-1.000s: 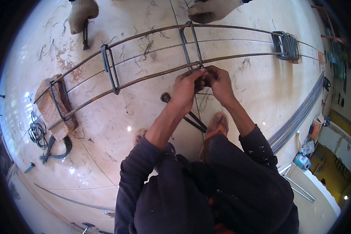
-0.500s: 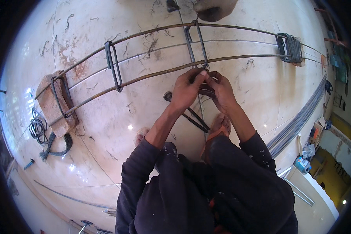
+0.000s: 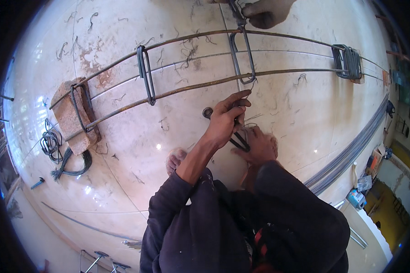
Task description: The person sits on the floor and uses pliers to twist wire ties around a metal rebar cage structure. They repeatedly pick up wire pieces, wrap them around the rebar intersections, and twist them tight to secure the frame.
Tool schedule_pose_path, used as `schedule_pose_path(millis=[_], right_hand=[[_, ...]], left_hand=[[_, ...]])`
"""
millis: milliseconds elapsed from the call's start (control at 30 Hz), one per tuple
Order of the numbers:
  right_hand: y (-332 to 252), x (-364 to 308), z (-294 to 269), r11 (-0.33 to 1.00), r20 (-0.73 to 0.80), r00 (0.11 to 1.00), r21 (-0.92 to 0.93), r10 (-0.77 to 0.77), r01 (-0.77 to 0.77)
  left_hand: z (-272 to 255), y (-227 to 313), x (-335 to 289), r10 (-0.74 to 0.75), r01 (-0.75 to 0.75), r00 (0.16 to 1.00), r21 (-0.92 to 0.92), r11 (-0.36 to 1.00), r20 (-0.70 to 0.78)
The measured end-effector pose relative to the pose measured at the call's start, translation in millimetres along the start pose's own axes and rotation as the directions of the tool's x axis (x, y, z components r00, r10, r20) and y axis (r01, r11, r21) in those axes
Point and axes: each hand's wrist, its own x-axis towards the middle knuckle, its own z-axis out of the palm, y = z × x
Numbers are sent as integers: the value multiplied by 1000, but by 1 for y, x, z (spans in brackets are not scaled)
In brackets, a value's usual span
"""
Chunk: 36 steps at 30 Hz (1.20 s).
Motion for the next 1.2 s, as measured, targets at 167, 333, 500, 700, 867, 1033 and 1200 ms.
schedule_pose_path(millis=[167,333,500,700,867,1033,1200], right_hand=[[16,-6,43,986,-8,987,-51,-161,160],[16,-4,21,974,82,996,226,-41,22],[60,-4,-3,608,355,931,721,90,-333],[41,-15,-75,701,77,996,707,55,-93],[35,-18,-110,942,-62,997,335,43,-20],[1,-24,-139,999,-52,999,46,-9,11],[-6,-27,-151,999,-80,996,-29,-39,36]], left_hand=[[-2,4,-9,53,-60,998,248,967,34],[-9,22,-11,40,-71,995,347,935,96],[-12,33,-13,-47,7,989,273,962,139],[-12,36,-11,-12,-42,993,432,901,121],[-14,31,-9,25,-84,991,473,877,130],[-11,27,-10,107,-170,983,519,838,150],[-11,17,-9,204,-261,965,564,784,162]])
